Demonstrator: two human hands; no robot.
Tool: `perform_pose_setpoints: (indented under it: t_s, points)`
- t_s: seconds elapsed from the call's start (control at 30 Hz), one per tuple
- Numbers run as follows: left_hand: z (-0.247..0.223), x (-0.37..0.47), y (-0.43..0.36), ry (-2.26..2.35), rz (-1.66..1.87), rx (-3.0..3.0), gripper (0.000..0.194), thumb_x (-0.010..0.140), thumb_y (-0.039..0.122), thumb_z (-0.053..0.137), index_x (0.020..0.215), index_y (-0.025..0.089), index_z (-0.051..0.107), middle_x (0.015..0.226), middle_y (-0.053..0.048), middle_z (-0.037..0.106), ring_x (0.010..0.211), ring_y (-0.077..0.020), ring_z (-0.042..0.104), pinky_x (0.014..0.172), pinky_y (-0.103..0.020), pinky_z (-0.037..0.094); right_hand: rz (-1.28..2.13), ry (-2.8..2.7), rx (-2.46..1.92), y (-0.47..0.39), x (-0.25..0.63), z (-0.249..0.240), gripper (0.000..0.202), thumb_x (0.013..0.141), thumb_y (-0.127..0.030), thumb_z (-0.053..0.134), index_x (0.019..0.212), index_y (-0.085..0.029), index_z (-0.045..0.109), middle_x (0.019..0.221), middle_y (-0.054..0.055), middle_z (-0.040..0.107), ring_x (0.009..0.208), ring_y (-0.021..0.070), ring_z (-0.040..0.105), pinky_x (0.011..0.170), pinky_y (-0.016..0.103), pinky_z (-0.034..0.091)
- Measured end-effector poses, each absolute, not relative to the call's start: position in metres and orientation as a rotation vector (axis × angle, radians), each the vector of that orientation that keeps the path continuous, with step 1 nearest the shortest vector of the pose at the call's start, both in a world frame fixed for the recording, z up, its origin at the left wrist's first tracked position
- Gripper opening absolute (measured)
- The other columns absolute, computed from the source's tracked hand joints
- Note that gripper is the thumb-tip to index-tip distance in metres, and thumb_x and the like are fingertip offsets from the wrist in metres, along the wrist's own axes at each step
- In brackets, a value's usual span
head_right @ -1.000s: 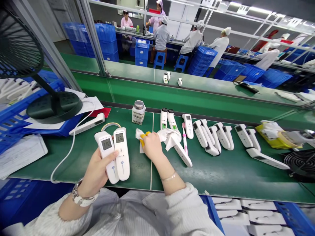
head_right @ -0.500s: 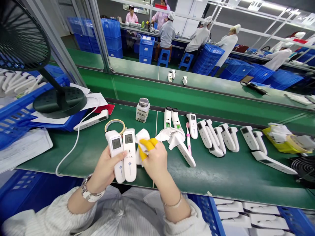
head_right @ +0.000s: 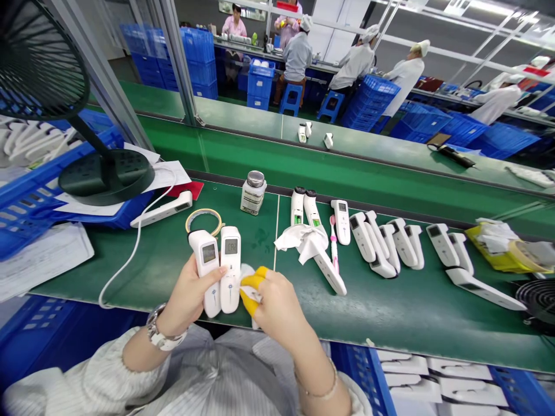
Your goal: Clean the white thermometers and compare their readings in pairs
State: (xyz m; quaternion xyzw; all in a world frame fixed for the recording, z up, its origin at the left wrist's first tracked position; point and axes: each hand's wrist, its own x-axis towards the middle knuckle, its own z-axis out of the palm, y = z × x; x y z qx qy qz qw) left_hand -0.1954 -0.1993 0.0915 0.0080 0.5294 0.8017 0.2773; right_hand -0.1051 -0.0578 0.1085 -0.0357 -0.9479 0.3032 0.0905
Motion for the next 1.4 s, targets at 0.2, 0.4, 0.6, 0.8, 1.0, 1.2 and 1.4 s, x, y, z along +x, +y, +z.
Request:
perform_pose_setpoints:
  t_s: [0.2, 0.4, 0.6, 0.8, 1.0, 1.2, 1.4]
  points:
    - [0.093, -0.193, -0.197, 1.440, 2.137, 0.047, 0.038, 0.066, 0.024, 0.072, 0.099, 0.019, 0.053, 0.086, 0.001, 0.063, 0.073, -0.0140, 0.060, 0.069, -0.028, 0.050, 1.058, -2.684, -0.150, -0.058, -0.105, 0.121, 0.014, 0.082, -0.020, 0.055, 0.093, -0.021, 0.064, 0.081, 0.003, 0.062, 0.074, 0.0168, 0.058, 0.065, 0.029, 0.046]
    - [0.098, -0.194, -0.200, 1.437, 2.135, 0.069, 0.034, 0.067, 0.023, 0.072, 0.094, 0.021, 0.053, 0.083, 0.003, 0.063, 0.072, -0.0118, 0.059, 0.067, -0.025, 0.050, 1.215, -2.820, -0.054, -0.055, -0.103, 0.119, 0.015, 0.082, -0.015, 0.053, 0.087, -0.023, 0.065, 0.076, 0.001, 0.061, 0.069, 0.0154, 0.056, 0.063, 0.028, 0.045]
    - [0.106, -0.197, -0.203, 1.329, 2.108, 0.010, 0.036, 0.065, 0.023, 0.074, 0.095, 0.021, 0.055, 0.085, 0.000, 0.066, 0.074, -0.0148, 0.062, 0.068, -0.029, 0.052, 1.137, -2.684, -0.332, -0.040, -0.090, 0.108, 0.024, 0.083, -0.026, 0.054, 0.105, -0.022, 0.061, 0.109, 0.009, 0.056, 0.103, 0.0249, 0.052, 0.090, 0.045, 0.042]
    - [0.114, -0.195, -0.199, 1.237, 2.064, -0.046, 0.034, 0.064, 0.022, 0.075, 0.091, 0.020, 0.055, 0.081, -0.001, 0.067, 0.072, -0.0179, 0.064, 0.065, -0.032, 0.054, 1.899, -2.219, -0.351, -0.065, -0.093, 0.099, 0.031, 0.087, -0.041, 0.047, 0.108, -0.021, 0.057, 0.079, 0.003, 0.061, 0.070, 0.0155, 0.059, 0.068, 0.032, 0.052]
    - [0.111, -0.191, -0.198, 1.262, 2.114, 0.041, 0.034, 0.067, 0.020, 0.072, 0.096, 0.021, 0.053, 0.084, 0.001, 0.066, 0.073, -0.0146, 0.063, 0.066, -0.029, 0.054, 2.084, -2.127, -0.373, -0.080, -0.098, 0.106, 0.036, 0.084, -0.037, 0.053, 0.117, -0.021, 0.051, 0.071, -0.001, 0.056, 0.062, 0.0132, 0.055, 0.059, 0.027, 0.050]
    - [0.106, -0.195, -0.201, 1.378, 2.139, 0.069, 0.033, 0.068, 0.022, 0.072, 0.095, 0.022, 0.053, 0.083, 0.002, 0.064, 0.073, -0.0131, 0.061, 0.067, -0.027, 0.052, 1.396, -2.687, -0.202, -0.046, -0.093, 0.105, 0.036, 0.082, -0.029, 0.057, 0.118, -0.023, 0.054, 0.102, 0.007, 0.063, 0.090, 0.0215, 0.058, 0.080, 0.039, 0.049]
    - [0.103, -0.199, -0.201, 1.398, 2.141, 0.070, 0.033, 0.069, 0.022, 0.071, 0.096, 0.022, 0.052, 0.084, 0.003, 0.062, 0.073, -0.0113, 0.058, 0.067, -0.025, 0.051, 0.848, -2.752, -0.435, -0.034, -0.096, 0.071, 0.024, 0.082, -0.024, 0.054, 0.102, -0.018, 0.066, 0.096, 0.012, 0.061, 0.087, 0.0267, 0.058, 0.077, 0.046, 0.049]
